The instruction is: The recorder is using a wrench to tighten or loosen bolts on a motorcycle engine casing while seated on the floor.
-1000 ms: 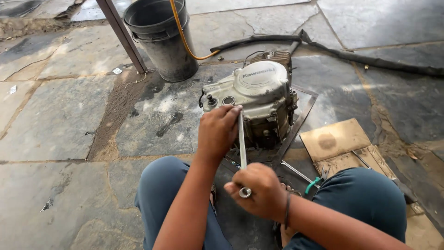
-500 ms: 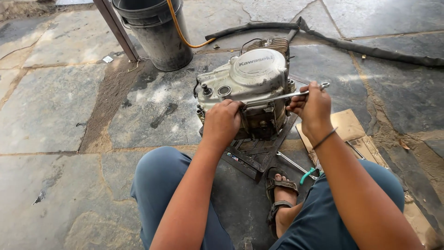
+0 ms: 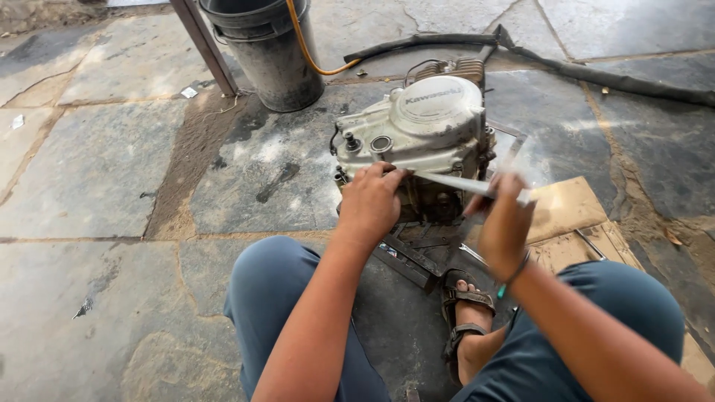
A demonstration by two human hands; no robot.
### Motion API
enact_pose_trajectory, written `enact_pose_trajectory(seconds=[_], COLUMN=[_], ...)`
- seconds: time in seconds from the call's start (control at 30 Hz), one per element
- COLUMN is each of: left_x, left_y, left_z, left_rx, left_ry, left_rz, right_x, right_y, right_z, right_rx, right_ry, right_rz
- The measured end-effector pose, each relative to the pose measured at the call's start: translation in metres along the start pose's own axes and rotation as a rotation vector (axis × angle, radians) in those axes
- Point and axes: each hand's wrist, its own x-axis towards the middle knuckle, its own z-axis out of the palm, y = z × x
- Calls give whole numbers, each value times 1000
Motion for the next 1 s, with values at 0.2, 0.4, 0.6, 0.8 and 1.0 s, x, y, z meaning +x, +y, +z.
enact_pose_trajectory(seconds=[0.2,0.4,0.6,0.8,1.0], left_x=[4,3,-1,6,12], left_y=[-1,15,6,5,0], left_z=[2,-13,-19,-2,21], left_rx=[-37,-25,-173,-143,-99], left_ry=[-28,107,317,334,243], left_rz=[-25,76,150,187,139], right_x=[-103,-81,-45,28,55], right_y=[-26,-50,-50,-28,-25], right_z=[58,29,-2,-20,-16], right_rx=[-476,-438,-15,126,11], right_ry=[-684,-740,-496,-64,83], right_rz=[-569,-694,-330,-97,299])
